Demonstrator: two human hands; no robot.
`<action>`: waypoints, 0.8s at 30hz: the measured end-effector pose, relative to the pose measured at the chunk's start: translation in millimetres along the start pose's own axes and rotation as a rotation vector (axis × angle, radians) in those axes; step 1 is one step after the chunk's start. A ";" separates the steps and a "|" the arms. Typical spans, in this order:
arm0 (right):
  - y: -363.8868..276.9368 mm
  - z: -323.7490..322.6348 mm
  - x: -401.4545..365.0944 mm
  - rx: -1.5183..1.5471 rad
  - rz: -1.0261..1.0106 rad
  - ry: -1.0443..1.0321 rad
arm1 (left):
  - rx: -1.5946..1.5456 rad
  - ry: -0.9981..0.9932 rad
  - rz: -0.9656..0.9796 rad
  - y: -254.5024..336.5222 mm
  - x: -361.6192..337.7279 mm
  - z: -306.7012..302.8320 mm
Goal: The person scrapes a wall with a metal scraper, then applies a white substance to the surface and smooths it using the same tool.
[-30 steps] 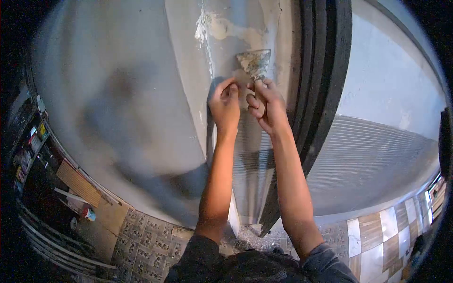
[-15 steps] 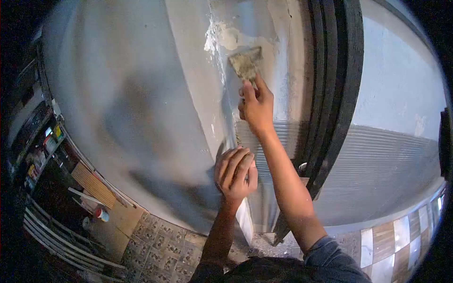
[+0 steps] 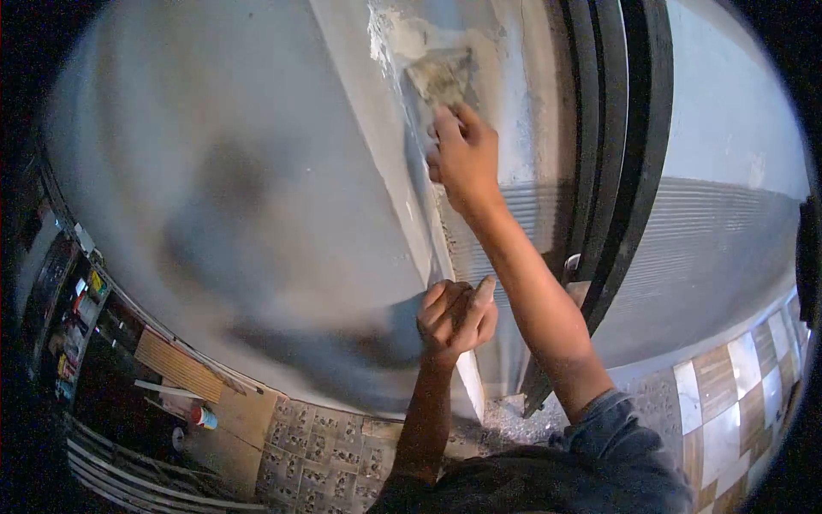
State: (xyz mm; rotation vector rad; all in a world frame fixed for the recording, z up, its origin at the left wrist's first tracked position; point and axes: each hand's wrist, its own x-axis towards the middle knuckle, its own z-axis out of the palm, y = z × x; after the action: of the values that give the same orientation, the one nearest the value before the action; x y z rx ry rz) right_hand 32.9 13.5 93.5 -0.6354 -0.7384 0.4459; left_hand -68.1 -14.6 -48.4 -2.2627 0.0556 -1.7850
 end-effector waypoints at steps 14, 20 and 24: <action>-16.5 16.7 22.1 0.099 0.038 -0.068 | -0.132 0.094 0.010 -4.0 -7.6 3.3; 6.1 1.5 -5.9 0.014 -0.008 -0.001 | -0.178 0.062 -0.018 -2.1 -12.7 -2.7; 13.2 9.7 -8.8 -0.420 -0.438 0.025 | -0.179 0.097 -0.026 -0.6 -6.5 -3.8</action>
State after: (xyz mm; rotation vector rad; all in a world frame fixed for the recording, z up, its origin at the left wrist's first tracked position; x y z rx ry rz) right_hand 18.0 21.6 86.0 -0.8410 -0.9291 -0.1269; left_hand -73.4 -13.6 -53.7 -2.3028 0.2135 -1.9749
